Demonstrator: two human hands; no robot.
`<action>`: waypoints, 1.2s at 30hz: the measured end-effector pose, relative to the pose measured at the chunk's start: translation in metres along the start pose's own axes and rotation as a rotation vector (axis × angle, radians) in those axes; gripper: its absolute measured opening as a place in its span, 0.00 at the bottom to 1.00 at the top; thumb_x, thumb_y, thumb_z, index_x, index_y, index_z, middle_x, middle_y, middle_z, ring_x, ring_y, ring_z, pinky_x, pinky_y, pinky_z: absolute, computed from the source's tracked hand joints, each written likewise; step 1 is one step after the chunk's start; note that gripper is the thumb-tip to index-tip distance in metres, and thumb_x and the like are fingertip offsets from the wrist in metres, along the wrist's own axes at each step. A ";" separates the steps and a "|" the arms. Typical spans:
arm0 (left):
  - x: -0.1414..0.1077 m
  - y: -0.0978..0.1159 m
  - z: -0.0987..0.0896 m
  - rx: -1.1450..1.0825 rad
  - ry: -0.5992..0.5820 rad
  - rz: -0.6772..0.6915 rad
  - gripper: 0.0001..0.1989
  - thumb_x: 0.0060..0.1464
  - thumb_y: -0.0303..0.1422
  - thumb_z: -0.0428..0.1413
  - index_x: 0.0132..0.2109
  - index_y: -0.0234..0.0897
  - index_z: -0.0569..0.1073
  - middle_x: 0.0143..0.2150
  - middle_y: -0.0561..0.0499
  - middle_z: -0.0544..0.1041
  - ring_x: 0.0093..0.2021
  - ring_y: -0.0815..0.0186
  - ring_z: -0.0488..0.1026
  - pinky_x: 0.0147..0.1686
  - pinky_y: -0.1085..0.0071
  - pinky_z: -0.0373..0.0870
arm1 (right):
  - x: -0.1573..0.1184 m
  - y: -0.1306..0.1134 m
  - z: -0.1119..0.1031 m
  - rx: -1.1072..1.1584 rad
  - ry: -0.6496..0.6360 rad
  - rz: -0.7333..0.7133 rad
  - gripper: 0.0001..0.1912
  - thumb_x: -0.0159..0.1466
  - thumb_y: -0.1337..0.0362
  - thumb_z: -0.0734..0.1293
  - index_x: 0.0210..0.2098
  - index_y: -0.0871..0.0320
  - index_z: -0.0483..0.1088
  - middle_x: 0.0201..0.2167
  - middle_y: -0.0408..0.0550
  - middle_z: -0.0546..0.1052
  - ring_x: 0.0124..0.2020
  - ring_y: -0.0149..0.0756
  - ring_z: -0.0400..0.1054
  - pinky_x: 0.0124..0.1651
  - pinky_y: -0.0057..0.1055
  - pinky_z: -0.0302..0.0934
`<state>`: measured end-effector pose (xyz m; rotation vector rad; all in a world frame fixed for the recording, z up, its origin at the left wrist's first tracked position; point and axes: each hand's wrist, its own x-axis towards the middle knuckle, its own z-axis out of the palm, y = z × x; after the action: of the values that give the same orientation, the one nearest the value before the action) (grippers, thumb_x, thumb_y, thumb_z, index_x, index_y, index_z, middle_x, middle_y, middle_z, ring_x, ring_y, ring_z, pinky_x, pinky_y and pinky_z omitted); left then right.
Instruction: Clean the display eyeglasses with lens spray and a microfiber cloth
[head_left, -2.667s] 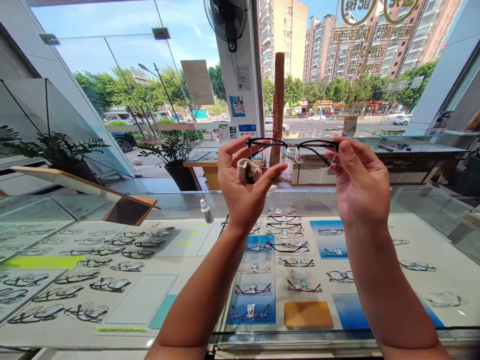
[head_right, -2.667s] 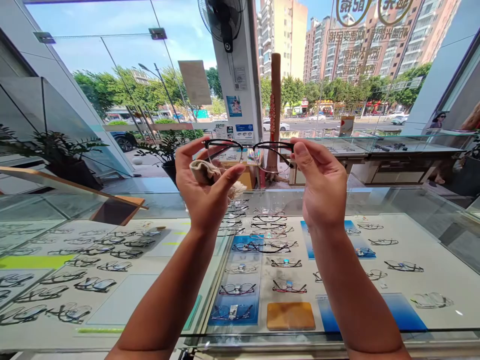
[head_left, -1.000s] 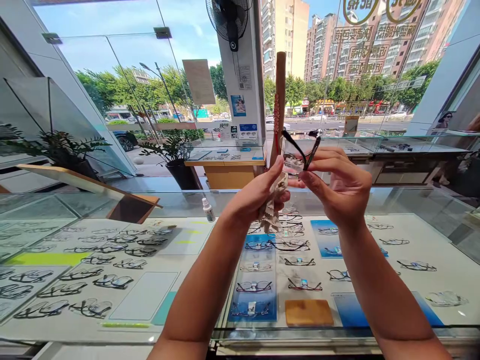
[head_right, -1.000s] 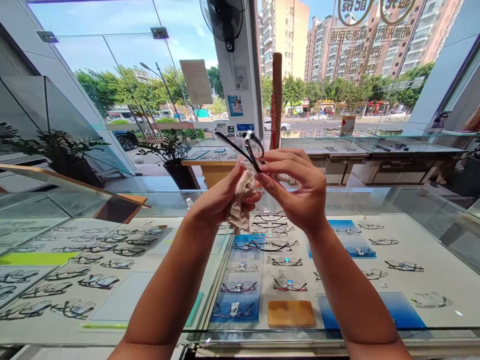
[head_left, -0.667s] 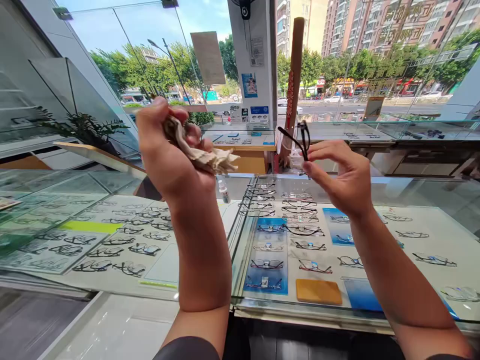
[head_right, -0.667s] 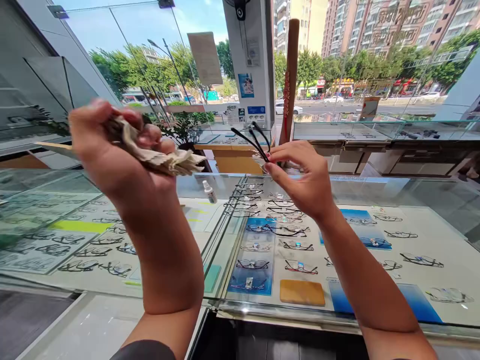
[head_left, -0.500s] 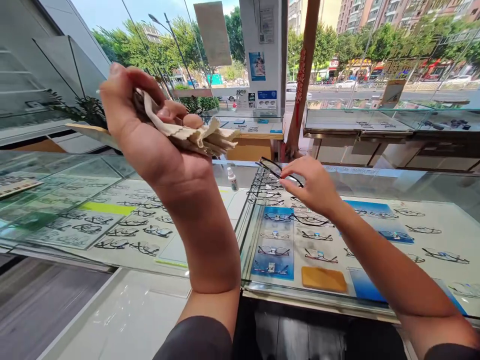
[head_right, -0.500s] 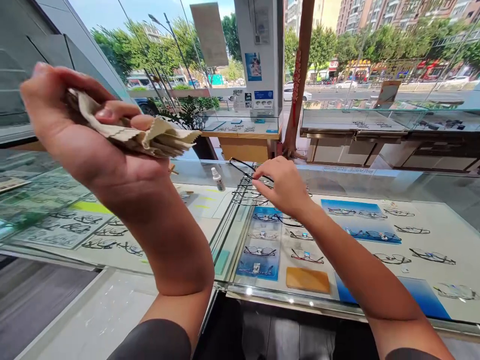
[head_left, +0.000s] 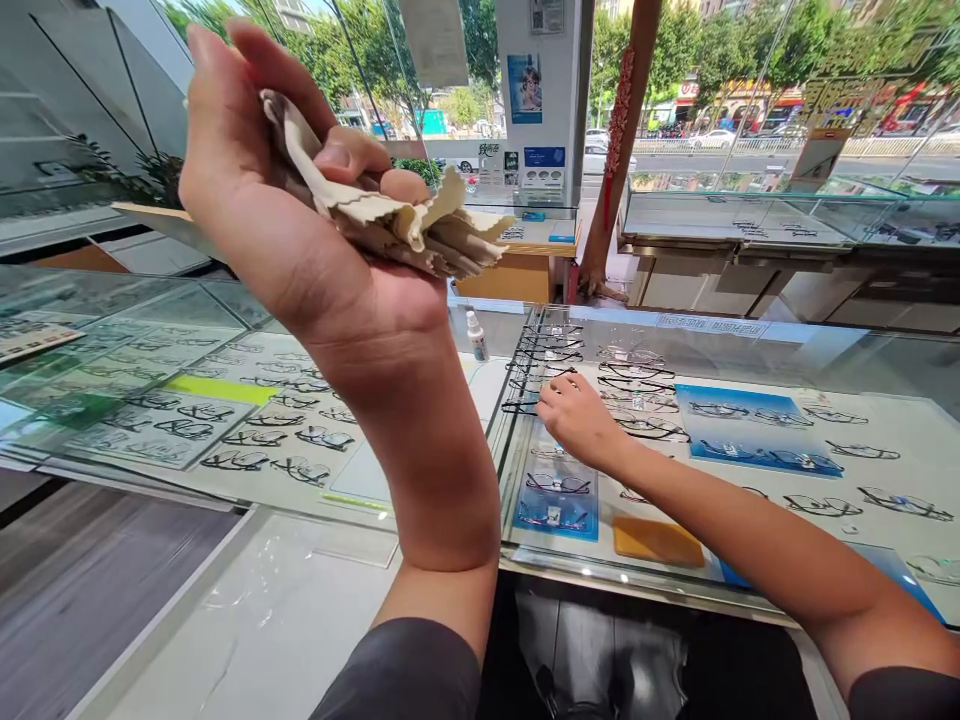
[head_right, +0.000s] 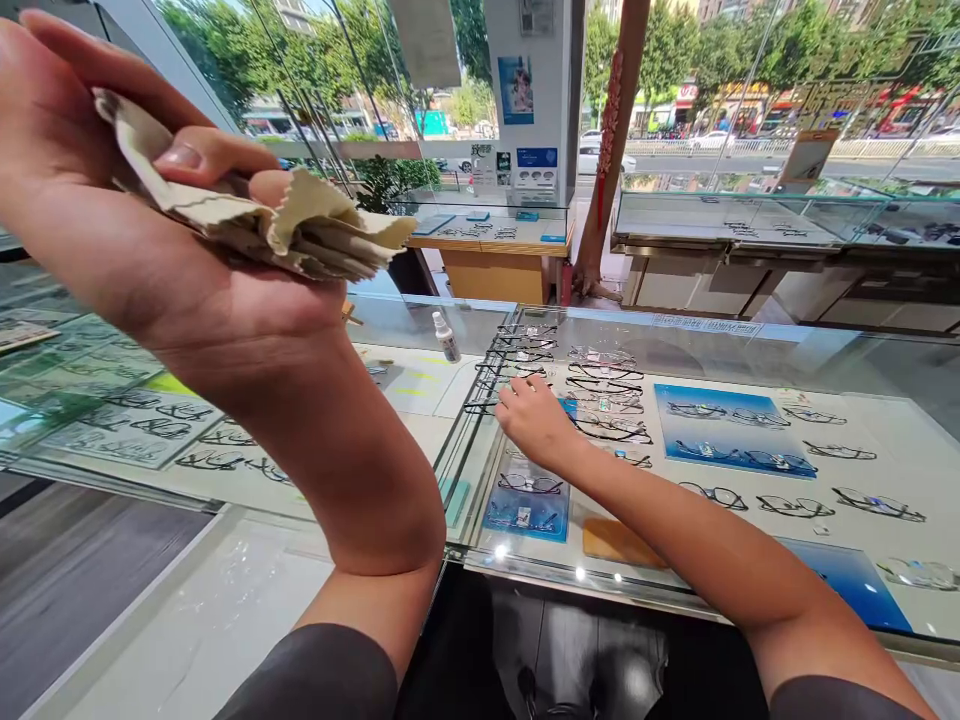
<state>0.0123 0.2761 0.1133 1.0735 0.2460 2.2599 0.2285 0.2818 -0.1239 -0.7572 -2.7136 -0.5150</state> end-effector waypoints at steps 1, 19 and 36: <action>-0.006 0.002 0.006 -0.009 0.006 -0.008 0.43 0.16 0.42 0.81 0.43 0.49 0.70 0.43 0.72 0.77 0.24 0.78 0.62 0.19 0.76 0.67 | 0.000 0.000 0.000 -0.004 -0.001 0.000 0.13 0.75 0.73 0.61 0.38 0.59 0.76 0.42 0.55 0.80 0.48 0.49 0.68 0.54 0.47 0.56; -0.014 0.006 0.012 -0.137 -0.043 -0.036 0.34 0.36 0.38 0.75 0.40 0.45 0.58 0.35 0.66 0.71 0.20 0.80 0.59 0.18 0.74 0.61 | 0.000 0.003 -0.001 0.107 -0.008 0.113 0.14 0.77 0.59 0.64 0.43 0.60 0.79 0.45 0.56 0.82 0.51 0.52 0.70 0.56 0.49 0.58; -0.035 0.006 0.038 -0.136 0.125 0.094 0.11 0.74 0.40 0.42 0.40 0.42 0.57 0.41 0.54 0.60 0.22 0.79 0.54 0.21 0.75 0.51 | 0.009 0.011 0.015 0.303 -0.056 0.274 0.31 0.78 0.44 0.59 0.55 0.64 0.80 0.63 0.65 0.79 0.66 0.62 0.65 0.68 0.57 0.57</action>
<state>0.0547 0.2467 0.1182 0.8914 0.0923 2.3936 0.2245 0.3006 -0.1315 -1.0445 -2.5918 -0.0205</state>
